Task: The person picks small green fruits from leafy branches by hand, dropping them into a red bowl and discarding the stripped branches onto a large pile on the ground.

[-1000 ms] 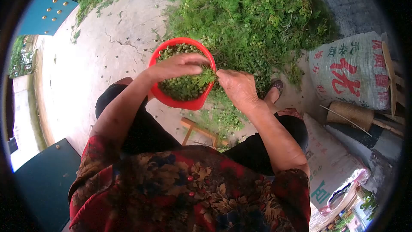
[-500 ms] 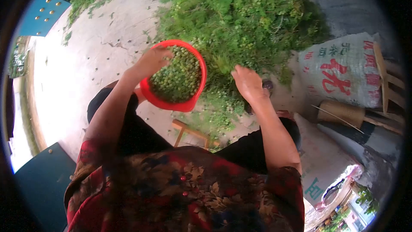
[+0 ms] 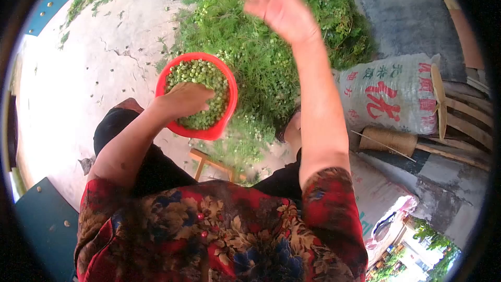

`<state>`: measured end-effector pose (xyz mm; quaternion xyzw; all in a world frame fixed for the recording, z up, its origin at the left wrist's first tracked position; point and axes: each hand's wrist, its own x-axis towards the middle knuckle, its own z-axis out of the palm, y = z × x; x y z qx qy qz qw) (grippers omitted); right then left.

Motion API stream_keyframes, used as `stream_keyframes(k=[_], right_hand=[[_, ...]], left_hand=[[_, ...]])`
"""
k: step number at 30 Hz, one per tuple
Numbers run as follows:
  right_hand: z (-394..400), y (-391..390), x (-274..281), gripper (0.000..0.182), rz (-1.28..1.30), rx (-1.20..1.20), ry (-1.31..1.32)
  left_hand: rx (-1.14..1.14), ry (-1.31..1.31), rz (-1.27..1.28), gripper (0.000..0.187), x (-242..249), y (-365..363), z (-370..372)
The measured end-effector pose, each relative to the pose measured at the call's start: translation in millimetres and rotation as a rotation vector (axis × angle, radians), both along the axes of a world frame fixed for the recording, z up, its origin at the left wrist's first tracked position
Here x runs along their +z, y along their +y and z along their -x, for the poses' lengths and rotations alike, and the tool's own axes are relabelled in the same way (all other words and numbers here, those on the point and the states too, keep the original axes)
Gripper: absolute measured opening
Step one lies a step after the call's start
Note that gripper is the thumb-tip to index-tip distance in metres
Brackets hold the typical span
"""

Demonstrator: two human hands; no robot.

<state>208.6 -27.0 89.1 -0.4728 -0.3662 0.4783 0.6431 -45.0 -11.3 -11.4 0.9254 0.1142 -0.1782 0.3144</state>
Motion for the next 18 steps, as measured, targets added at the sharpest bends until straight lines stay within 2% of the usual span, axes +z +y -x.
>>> stream_keyframes(k=[1, 3, 4, 5, 7, 8, 9, 11, 13, 14, 18], right_hand=[[-3, 12, 19, 0.024, -0.092, -0.099, 0.237], [-76, 28, -79, 0.022, 0.223, -0.224, -0.213], [-72, 15, -111, 0.017, 0.601, -0.226, -0.488], [-70, 1, -152, 0.016, 0.86, -0.141, -0.624], [-61, -43, -259, 0.019, 0.892, -0.015, -0.701], [-58, -66, -318, 0.021, 0.871, 0.006, -0.839], [-36, -82, -332, 0.023, 0.847, 0.016, -1.05], [-3, -98, -360, 0.024, 0.858, 0.147, -1.145], [22, -99, -375, 0.035, 0.823, 0.231, -1.326], [25, -98, -380, 0.045, 0.846, 0.387, -1.417], [33, -85, -367, 0.035, 0.854, 0.489, -1.723]], left_hand=[[0.005, -0.001, -0.006, 0.023, 4, 1, -1], [0.0, -0.009, -0.047, 0.021, 8, 1, -3], [0.001, -0.003, -0.057, 0.02, 7, -1, -2], [-0.009, 0.0, -0.035, 0.02, 6, -3, -3], [-0.024, 0.01, 0.008, 0.02, 8, -5, -9], [-0.027, 0.004, 0.023, 0.019, 10, -6, -11], [-0.033, 0.0, 0.038, 0.019, 12, -7, -12], [-0.034, 0.028, 0.048, 0.018, 14, -9, -17], [-0.027, 0.082, 0.033, 0.017, 13, -9, -23], [-0.032, 0.067, 0.034, 0.014, 11, -9, -22], [-0.057, 0.181, 0.038, 0.013, 3, -9, -28]])
